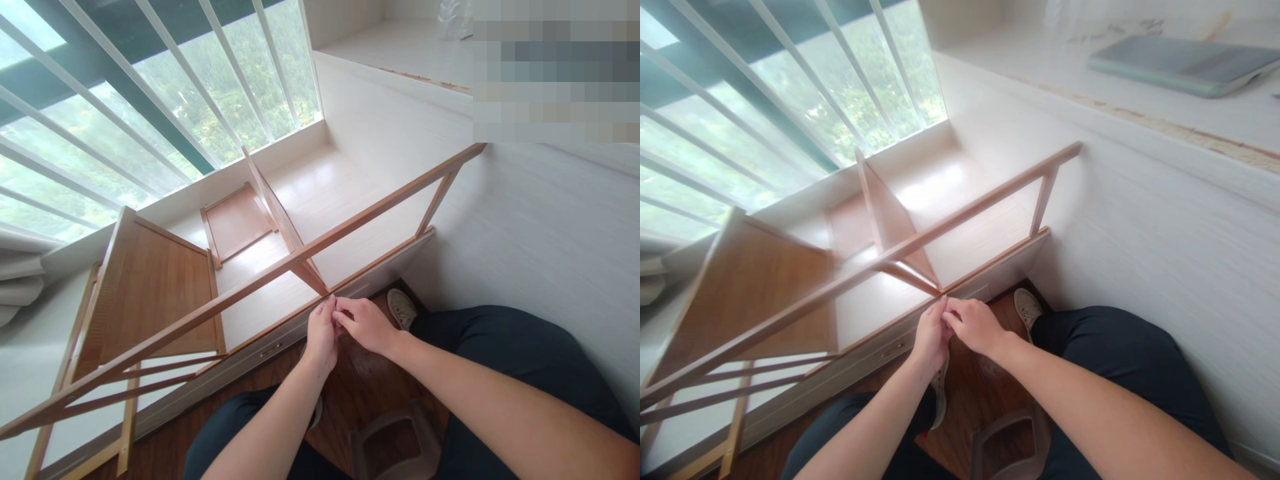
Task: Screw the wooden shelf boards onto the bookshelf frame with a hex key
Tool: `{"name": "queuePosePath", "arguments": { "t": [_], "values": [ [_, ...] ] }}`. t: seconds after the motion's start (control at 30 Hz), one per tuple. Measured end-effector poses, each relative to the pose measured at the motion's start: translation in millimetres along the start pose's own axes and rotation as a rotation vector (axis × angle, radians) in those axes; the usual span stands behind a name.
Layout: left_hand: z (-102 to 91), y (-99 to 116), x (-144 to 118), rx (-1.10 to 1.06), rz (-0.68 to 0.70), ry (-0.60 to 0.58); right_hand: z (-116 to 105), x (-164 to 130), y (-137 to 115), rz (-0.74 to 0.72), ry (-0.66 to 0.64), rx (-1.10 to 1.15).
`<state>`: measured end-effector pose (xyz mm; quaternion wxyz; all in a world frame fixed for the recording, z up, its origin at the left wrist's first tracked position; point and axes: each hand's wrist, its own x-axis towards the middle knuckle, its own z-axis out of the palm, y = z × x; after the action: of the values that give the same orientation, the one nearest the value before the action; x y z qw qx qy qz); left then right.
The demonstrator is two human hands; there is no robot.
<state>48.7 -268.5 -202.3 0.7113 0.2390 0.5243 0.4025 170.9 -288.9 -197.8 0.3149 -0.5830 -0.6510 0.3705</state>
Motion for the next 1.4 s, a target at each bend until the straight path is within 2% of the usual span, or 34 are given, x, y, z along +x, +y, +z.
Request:
{"name": "queuePosePath", "arguments": {
  "t": [0.87,1.2,1.4],
  "values": [
    [-3.0,-7,-4,0.005,0.022,0.061,6,-3,0,0.03,-0.033,0.026],
    [-8.6,-7,-3,0.103,-0.028,0.008,19,-8,4,0.077,-0.058,0.056],
    [-12.2,-5,-4,0.113,-0.037,0.017,18,-6,0,0.089,-0.075,0.069]
  ]
}}
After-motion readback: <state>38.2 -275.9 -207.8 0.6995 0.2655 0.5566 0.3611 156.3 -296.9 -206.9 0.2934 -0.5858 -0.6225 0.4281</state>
